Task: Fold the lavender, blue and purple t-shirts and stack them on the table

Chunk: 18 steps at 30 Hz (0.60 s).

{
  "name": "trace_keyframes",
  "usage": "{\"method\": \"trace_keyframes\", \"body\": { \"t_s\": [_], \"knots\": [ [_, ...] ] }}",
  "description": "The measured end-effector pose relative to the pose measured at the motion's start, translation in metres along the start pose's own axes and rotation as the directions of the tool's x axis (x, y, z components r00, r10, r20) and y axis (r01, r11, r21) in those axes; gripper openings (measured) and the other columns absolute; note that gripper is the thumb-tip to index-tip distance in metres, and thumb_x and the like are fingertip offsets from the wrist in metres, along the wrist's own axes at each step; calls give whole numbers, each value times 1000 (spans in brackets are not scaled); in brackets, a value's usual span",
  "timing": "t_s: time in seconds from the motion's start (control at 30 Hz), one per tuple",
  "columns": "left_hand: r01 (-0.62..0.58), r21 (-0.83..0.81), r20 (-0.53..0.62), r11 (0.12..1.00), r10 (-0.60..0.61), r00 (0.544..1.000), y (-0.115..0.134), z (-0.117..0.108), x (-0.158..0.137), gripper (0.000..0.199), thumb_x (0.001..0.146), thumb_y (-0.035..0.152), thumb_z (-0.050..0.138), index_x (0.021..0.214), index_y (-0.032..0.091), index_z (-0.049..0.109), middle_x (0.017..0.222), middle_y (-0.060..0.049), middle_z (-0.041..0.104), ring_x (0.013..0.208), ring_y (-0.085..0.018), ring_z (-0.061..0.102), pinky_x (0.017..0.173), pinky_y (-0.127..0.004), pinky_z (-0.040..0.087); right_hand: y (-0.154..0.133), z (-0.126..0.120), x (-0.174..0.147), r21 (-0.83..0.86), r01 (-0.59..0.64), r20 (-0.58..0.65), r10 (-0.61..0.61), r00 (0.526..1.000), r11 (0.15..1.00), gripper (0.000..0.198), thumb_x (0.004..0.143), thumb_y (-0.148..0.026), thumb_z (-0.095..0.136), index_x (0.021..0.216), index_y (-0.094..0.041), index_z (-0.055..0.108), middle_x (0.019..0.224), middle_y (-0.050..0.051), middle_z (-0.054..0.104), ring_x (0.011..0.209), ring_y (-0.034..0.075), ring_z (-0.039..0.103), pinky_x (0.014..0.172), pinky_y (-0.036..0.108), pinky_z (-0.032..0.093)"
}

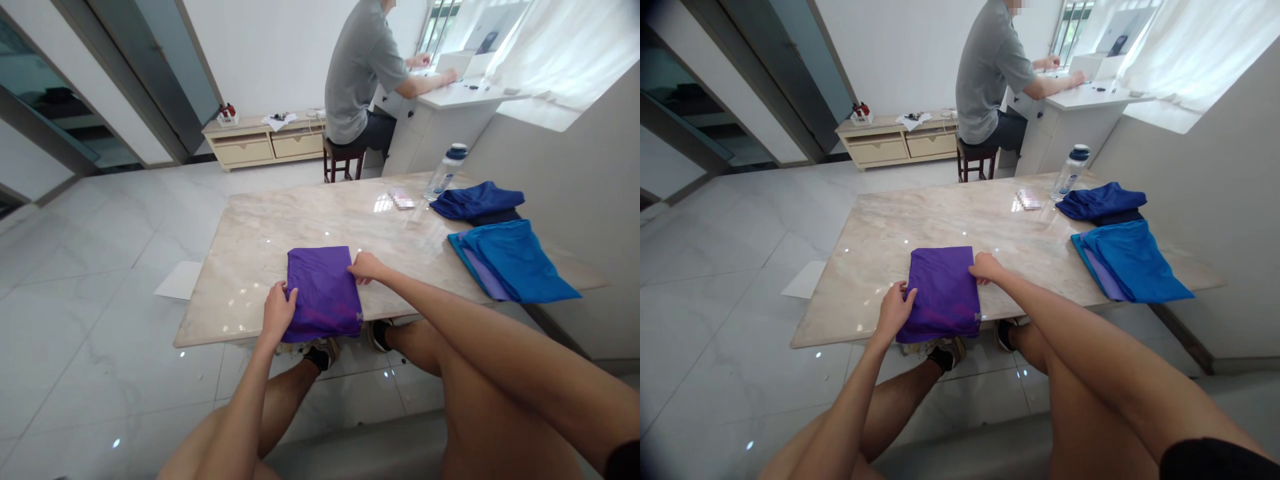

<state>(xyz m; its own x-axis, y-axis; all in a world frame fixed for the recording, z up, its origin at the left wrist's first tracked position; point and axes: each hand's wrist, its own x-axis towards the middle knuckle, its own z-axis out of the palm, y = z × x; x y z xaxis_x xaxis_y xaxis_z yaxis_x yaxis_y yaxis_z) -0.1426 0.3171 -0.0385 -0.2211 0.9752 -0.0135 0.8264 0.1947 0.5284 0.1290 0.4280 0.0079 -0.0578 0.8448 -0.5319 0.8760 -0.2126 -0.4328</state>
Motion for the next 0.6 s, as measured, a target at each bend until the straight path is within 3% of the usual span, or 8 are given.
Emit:
{"method": "trace_keyframes", "body": {
  "t_s": [0.13,0.33,0.47,0.53,0.6],
  "knots": [
    [119,-139,124,983,-102,987,2,6,11,48,103,42,69,139,11,67,135,-22,79,129,-35,75,111,-43,56,10,16,-4,260,-101,120,72,990,960,27,95,-33,85,88,-9,75,71,11,78,59,19,75,58,28,66],
    [234,-358,209,904,-167,964,6,2,11,40,102,51,66,106,14,80,118,-19,85,119,-37,79,102,-43,60,11,33,-18,389,-97,226,7,974,916,46,81,-52,99,85,-15,71,72,7,75,67,20,74,61,31,66],
    [440,-582,403,684,-227,887,9,-1,8,40,92,55,78,86,16,81,95,-15,87,98,-35,83,87,-42,66,16,30,-24,387,-55,293,-66,954,921,33,79,-38,99,84,-16,74,86,8,79,81,21,75,68,30,65],
    [461,-677,412,574,-223,883,13,-3,6,37,83,52,88,89,16,82,96,-14,87,95,-33,83,88,-42,67,16,25,-25,380,15,253,-120,960,925,26,80,-32,96,89,-17,78,96,8,81,89,21,75,69,27,61],
    [412,-760,360,502,-204,911,18,-7,5,39,74,48,95,94,16,84,101,-13,88,97,-31,83,94,-43,67,14,16,-25,371,85,178,-161,971,925,20,82,-31,93,92,-17,80,99,6,82,94,20,74,70,26,58]
  ]
}}
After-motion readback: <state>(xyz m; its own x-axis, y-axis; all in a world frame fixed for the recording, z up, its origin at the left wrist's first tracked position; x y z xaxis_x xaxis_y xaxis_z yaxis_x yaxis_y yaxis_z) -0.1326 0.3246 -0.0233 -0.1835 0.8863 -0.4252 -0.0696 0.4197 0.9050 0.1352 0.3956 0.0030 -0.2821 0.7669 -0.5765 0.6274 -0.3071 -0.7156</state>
